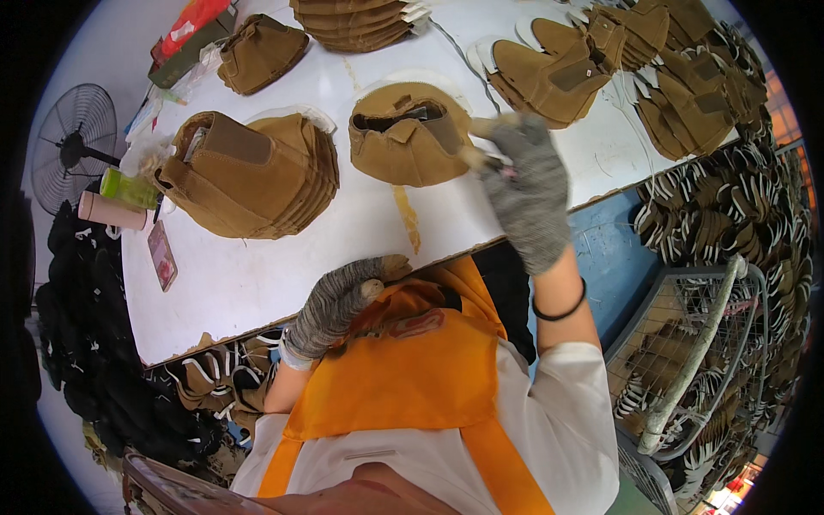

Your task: The person trims excess material from the edges of boot upper components using a small pair of snips and places the finished pieces onto a stack.

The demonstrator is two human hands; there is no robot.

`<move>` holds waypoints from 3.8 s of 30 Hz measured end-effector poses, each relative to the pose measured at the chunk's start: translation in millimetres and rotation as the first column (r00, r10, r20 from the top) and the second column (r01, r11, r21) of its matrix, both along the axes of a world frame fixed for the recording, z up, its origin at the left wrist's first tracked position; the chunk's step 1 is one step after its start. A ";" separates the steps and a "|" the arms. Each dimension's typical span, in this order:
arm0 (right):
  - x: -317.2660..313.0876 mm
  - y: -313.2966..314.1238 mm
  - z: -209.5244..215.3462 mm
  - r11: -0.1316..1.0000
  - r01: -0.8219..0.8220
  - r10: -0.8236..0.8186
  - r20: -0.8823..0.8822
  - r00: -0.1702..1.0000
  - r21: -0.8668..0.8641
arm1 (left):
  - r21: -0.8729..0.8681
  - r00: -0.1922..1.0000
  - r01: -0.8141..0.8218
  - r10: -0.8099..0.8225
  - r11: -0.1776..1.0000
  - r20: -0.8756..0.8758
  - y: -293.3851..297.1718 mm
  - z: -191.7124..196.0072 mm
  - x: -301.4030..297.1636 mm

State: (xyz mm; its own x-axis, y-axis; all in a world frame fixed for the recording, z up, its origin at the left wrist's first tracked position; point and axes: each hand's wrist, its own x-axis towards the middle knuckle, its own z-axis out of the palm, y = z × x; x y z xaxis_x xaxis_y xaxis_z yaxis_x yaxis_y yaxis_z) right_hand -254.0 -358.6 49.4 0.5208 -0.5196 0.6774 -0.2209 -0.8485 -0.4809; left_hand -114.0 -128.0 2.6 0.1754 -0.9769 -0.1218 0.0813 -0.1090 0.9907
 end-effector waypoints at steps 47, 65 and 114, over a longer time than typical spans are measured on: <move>48.8 -43.1 -2.1 0.963 -0.246 0.256 0.081 0.963 -0.110 | -0.172 0.889 -0.458 0.446 0.872 -0.105 -61.6 -25.5 -6.8; -5.0 -39.5 -21.6 0.525 -0.615 -0.064 0.748 0.661 0.588 | -0.247 0.906 -0.327 0.228 0.912 -0.358 -98.6 16.2 -2.6; 7.0 17.9 -66.5 0.678 -0.526 0.116 0.631 0.767 0.514 | -0.612 0.431 -0.315 0.684 0.725 0.588 -101.0 11.5 -9.9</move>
